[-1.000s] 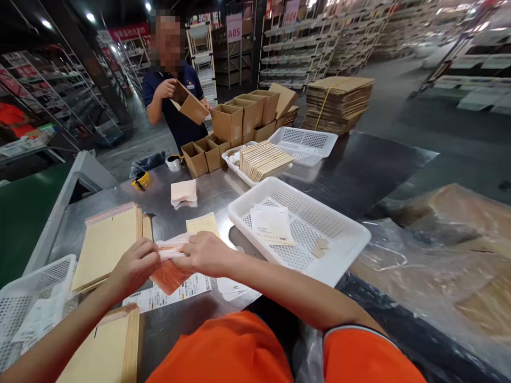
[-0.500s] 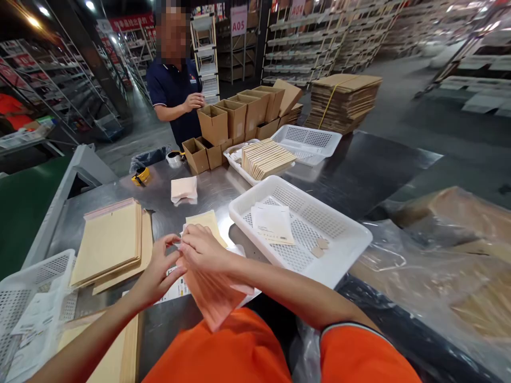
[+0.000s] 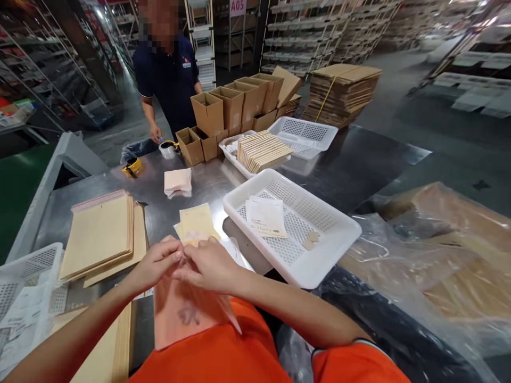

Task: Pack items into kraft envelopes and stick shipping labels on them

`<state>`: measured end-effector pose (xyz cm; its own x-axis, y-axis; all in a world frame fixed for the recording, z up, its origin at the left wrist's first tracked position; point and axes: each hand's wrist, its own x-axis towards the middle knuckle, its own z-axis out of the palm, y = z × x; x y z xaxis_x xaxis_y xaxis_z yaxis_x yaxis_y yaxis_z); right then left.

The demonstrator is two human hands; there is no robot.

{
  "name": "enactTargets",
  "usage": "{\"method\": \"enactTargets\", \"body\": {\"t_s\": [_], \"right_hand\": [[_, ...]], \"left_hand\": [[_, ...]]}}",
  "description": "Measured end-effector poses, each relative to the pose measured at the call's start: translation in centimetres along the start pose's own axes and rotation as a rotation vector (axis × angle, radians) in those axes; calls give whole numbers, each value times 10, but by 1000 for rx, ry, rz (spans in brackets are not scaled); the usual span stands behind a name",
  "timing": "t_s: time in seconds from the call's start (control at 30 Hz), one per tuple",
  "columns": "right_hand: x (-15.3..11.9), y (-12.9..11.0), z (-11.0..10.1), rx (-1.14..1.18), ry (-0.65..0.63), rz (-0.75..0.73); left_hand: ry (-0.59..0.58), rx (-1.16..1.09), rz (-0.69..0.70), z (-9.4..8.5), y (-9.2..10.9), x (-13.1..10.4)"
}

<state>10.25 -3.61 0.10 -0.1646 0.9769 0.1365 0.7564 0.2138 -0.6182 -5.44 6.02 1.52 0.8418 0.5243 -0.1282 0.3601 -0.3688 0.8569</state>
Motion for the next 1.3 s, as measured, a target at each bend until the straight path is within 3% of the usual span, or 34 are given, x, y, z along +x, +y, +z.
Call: {"method": "enactTargets", "body": {"t_s": [0.07,0.17,0.27,0.33,0.43,0.5,0.57,0.6,0.7,0.8,0.9,1.03,1.13,1.2,1.27,1.3], "right_hand": [[-3,13,17,118,-132,30],[-14,33,46,547,-202,-6],[-34,50,67,904,-130,31],[-48,58,70,1095,23,188],[-56,62,59,1285,288,421],[-48,58,48,1178,331,323],[-35,49,39,962,251,111],[-28,45,37,872,195,25],[-17,38,40,820,133,-64],[-18,44,47,934,175,-75],[-24,55,45,989,196,-111],[-24,63,35,1017,249,-56],[-20,61,34,1038,260,-90],[-17,57,40,1034,308,-100],[-18,53,52,1108,372,-12],[-19,51,60,1183,400,67]], "left_hand": [[-88,-82,-64,13,-18,0],[-127,-324,-98,32,-46,-4],[77,-634,-155,39,-75,-15],[291,-745,-197,34,-93,-23],[540,-693,-227,18,-100,-33],[583,-467,-135,7,-84,-33],[473,-85,115,2,-57,-30],[353,138,269,2,-43,-27],[10,595,558,12,-17,-21],[-32,777,636,17,-23,-19],[-18,856,700,2,-40,-26],[-34,749,608,-18,-50,-37],[159,509,514,-11,-47,-39],[459,218,376,1,-41,-36],[779,-191,204,10,-30,-32],[885,-403,127,13,-24,-29]]}}
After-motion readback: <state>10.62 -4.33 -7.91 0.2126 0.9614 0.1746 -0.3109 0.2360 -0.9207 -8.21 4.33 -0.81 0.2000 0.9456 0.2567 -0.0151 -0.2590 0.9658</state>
